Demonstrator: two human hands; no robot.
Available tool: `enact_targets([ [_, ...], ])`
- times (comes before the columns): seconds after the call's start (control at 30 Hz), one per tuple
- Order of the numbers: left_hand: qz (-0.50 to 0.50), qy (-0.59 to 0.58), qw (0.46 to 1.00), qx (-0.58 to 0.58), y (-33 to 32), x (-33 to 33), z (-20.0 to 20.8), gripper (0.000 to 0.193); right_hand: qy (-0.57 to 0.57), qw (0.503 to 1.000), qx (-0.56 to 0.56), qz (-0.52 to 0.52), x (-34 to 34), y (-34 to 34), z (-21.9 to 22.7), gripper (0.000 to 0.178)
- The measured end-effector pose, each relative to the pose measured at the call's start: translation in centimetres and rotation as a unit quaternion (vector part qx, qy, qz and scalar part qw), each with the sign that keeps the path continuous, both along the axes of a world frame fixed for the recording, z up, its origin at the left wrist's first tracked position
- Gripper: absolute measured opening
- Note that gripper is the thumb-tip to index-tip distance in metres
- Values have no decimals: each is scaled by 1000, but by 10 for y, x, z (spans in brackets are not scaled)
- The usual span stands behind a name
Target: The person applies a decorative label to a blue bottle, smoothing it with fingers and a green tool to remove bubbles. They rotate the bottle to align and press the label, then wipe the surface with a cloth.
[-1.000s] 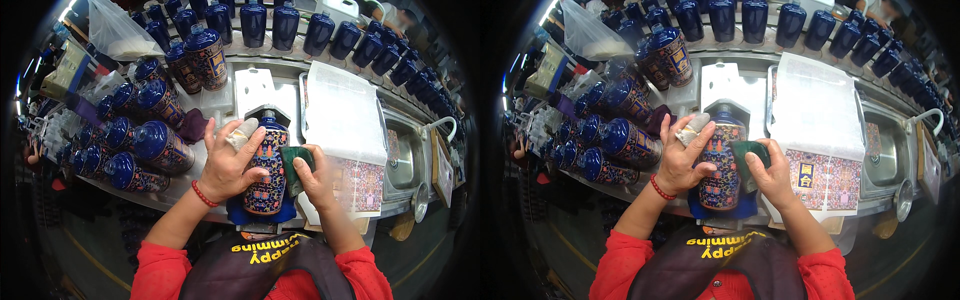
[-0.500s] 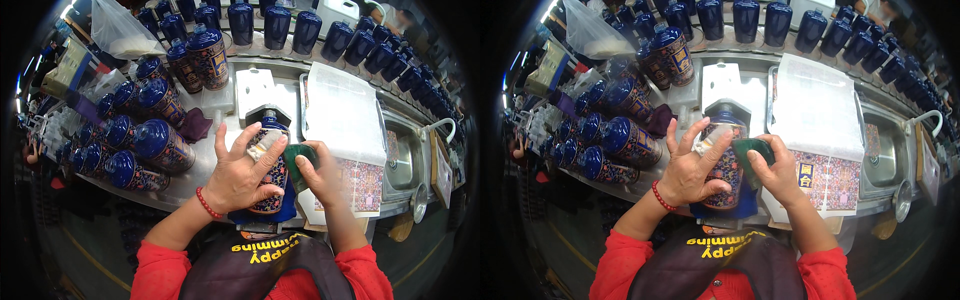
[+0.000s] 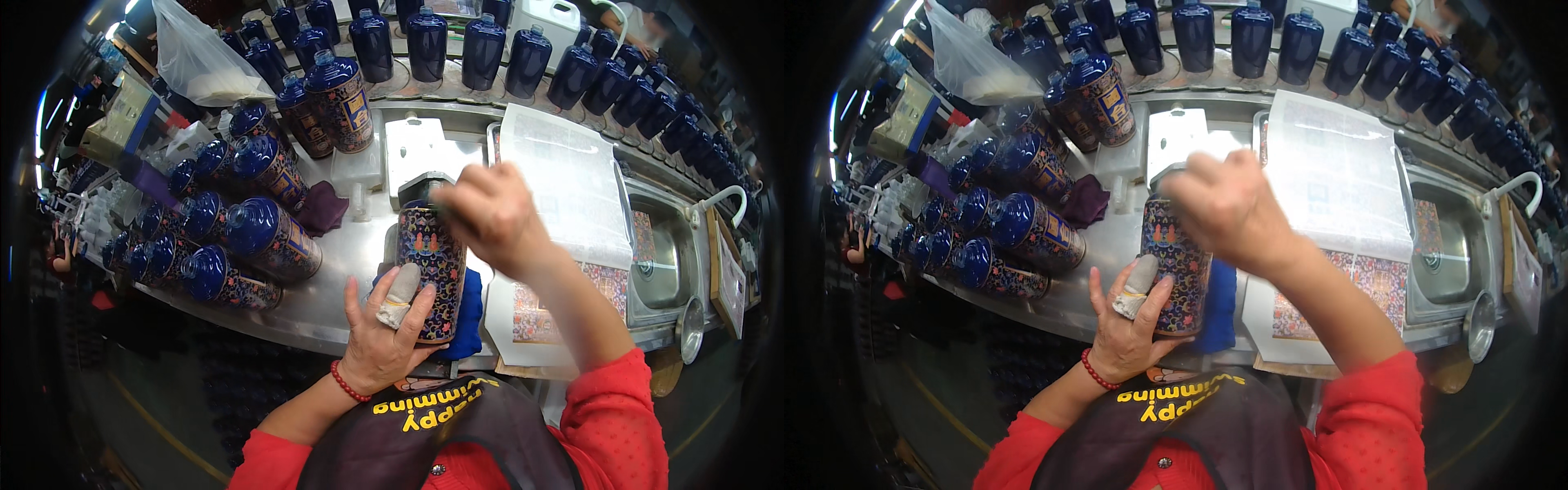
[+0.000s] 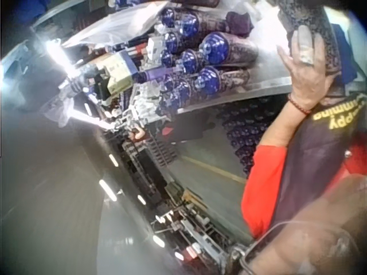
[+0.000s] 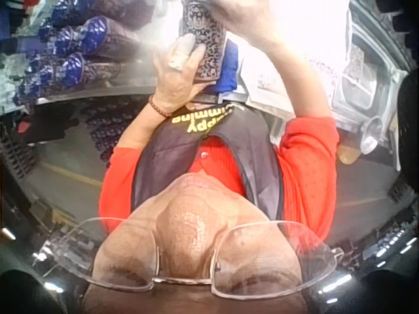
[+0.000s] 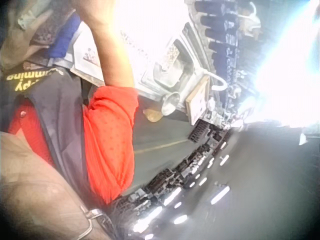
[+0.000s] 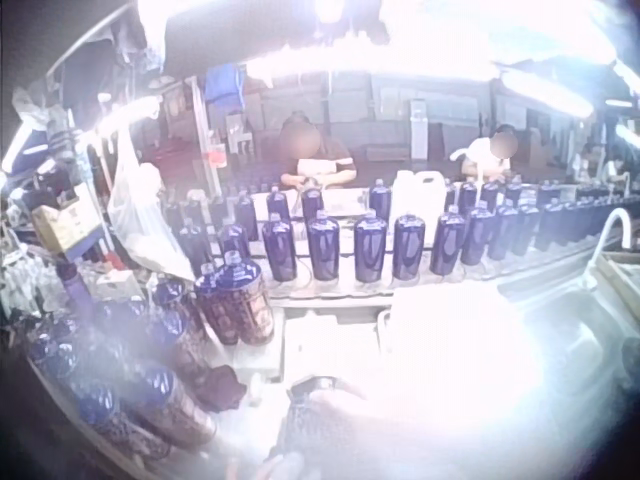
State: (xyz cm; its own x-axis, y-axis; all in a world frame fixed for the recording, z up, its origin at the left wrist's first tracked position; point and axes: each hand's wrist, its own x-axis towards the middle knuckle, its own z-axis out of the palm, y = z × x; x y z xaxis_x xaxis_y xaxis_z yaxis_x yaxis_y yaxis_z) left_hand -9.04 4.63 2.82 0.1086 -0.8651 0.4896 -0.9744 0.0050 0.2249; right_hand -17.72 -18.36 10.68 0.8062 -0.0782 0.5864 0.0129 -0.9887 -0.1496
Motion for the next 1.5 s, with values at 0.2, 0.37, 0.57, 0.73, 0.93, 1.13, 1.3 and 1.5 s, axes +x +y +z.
enact_targets([
  [0.2, -14, 49, 998, -26, 5, 8, -12, 94, -82, 957, 274, -52, -12, -8, -33, 22],
  [0.37, -11, 76, 997, -28, 6, 5, -15, 92, 34, 959, 175, 221, -21, 14, -22, 19],
  [0.57, 25, 10, 999, -26, 3, 3, -14, 97, -69, 997, 18, 20, -16, 7, -19, 23],
  [0.73, 7, 61, 998, -20, 8, 8, -16, 94, -23, 932, 335, 133, -12, 9, -27, 16],
  [0.93, 33, 77, 996, 0, 10, 3, -18, 95, -7, 969, 130, 208, -16, 27, -20, 15],
  [1.13, 25, 65, 998, -11, 11, 7, -23, 93, -100, 994, 2, 38, -10, 12, -26, 21],
  [1.3, 25, 120, 992, -4, 12, 7, -25, 90, 14, 932, 296, 211, -17, 10, -25, 14],
  [1.5, 29, 58, 998, 9, 11, 8, -25, 91, 24, 962, 76, 261, -28, 35, -19, 11],
])
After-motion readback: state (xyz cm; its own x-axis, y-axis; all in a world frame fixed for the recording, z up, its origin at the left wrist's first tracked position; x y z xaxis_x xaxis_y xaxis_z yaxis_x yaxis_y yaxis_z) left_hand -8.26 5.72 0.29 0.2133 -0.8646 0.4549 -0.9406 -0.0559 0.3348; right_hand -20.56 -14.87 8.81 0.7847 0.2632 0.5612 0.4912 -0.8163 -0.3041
